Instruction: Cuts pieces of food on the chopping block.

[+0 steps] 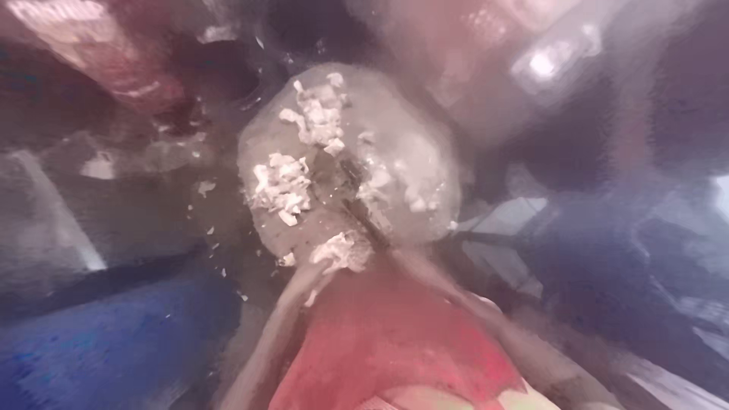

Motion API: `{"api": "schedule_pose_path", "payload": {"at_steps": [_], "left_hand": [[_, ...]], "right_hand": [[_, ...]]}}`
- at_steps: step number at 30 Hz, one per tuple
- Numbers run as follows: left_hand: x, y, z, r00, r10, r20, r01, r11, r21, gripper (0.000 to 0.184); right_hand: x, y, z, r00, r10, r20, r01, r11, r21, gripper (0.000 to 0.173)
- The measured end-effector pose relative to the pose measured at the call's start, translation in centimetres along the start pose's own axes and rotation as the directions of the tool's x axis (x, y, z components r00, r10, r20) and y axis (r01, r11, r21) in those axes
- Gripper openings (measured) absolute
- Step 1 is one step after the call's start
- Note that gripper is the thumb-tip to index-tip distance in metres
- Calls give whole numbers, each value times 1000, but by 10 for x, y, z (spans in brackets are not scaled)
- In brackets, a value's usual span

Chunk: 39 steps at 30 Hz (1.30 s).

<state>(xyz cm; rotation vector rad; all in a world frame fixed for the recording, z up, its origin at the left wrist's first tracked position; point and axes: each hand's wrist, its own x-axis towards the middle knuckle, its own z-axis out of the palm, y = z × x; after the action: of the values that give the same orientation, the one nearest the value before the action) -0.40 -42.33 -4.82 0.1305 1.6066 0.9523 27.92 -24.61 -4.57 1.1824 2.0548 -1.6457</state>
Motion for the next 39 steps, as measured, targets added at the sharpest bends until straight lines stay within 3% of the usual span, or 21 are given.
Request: {"api": "schedule_pose_path", "payload": {"at_steps": [2, 4, 6, 7, 8, 9, 10, 11, 12, 13, 15, 18, 20, 22, 25, 28, 30, 32, 34, 36, 39], "left_hand": [[-16, 37, -2, 996, 84, 35, -78, 986, -149, 30], [-31, 85, 0, 977, 211, 34, -202, 965, -168, 22], [-31, 145, 15, 924, 383, -9, -382, 923, 50, 30], [-26, 175, 32, 883, 469, 4, -455, 855, 248, 40], [-15, 201, 51, 831, 552, 65, -515, 721, 464, 47], [2, 225, 73, 775, 607, 177, -550, 510, 662, 49], [28, 244, 93, 682, 656, 322, -582, 220, 783, 47], [56, 259, 113, 599, 667, 444, -566, -39, 823, 43], [80, 268, 130, 563, 642, 520, -536, -195, 821, 39], [98, 270, 143, 564, 610, 557, -517, -266, 814, 34], [110, 256, 160, 639, 553, 534, -504, -223, 834, 31], [111, 210, 164, 876, 369, 310, -318, -41, 947, 50], [96, 196, 162, 935, 284, 210, -227, 26, 974, 48], [85, 190, 156, 906, 360, 223, -269, 81, 960, 46], [32, 194, 137, 798, 545, 256, -443, 243, 863, 58], [-9, 185, 103, 719, 693, 53, -499, 461, 734, 49], [-2, 158, 83, 687, 723, -77, -529, 570, 628, 40], [23, 121, 65, 716, 689, -114, -518, 633, 576, 36], [49, 87, 52, 800, 592, -92, -397, 638, 660, 31], [55, 73, 52, 846, 503, -176, -243, 657, 714, 31], [54, 59, 56, 812, 539, -222, -309, 721, 621, 31]], "right_hand": [[10, 14, 1, 996, 62, 61, -61, 998, -25, 66], [11, 11, 3, 992, 111, 67, -107, 992, -63, 70], [13, 11, 5, 992, 122, 42, -118, 990, -83, 68], [10, 9, 2, 993, 107, 44, -101, 988, -118, 64], [6, 8, 0, 994, 91, 57, -79, 979, -185, 61], [3, 9, -1, 995, 66, 72, -45, 963, -265, 57], [2, 10, -3, 994, 47, 95, -12, 942, -334, 54], [2, 6, -7, 991, 42, 125, 10, 922, -388, 53], [0, 3, -12, 990, 9, 143, 52, 905, -421, 51], [0, 9, -12, 989, -51, 137, 106, 896, -431, 48], [-6, 7, -15, 990, -102, 95, 132, 907, -400, 40], [-9, 6, -20, 990, -115, 80, 137, 910, -392, 36], [5, 18, -15, 979, -144, 142, 186, 916, -354, 37], [17, 18, -20, 974, -155, 167, 197, 940, -279, 38], [11, 20, -30, 980, -165, 115, 177, 978, -113, 50], [4, 32, -30, 996, -84, -33, 87, 987, 136, 52], [2, 31, -30, 985, 50, -168, -8, 969, 246, 47], [5, 18, -38, 950, 95, -297, -37, 980, 195, 50], [0, -10, -55, 929, 61, -366, -26, 995, 100, 51], [-19, -48, -74, 902, -68, -427, 97, 994, 47, 51], [-53, -103, -84, 725, -398, -562, 531, 843, 88, 61]]}}
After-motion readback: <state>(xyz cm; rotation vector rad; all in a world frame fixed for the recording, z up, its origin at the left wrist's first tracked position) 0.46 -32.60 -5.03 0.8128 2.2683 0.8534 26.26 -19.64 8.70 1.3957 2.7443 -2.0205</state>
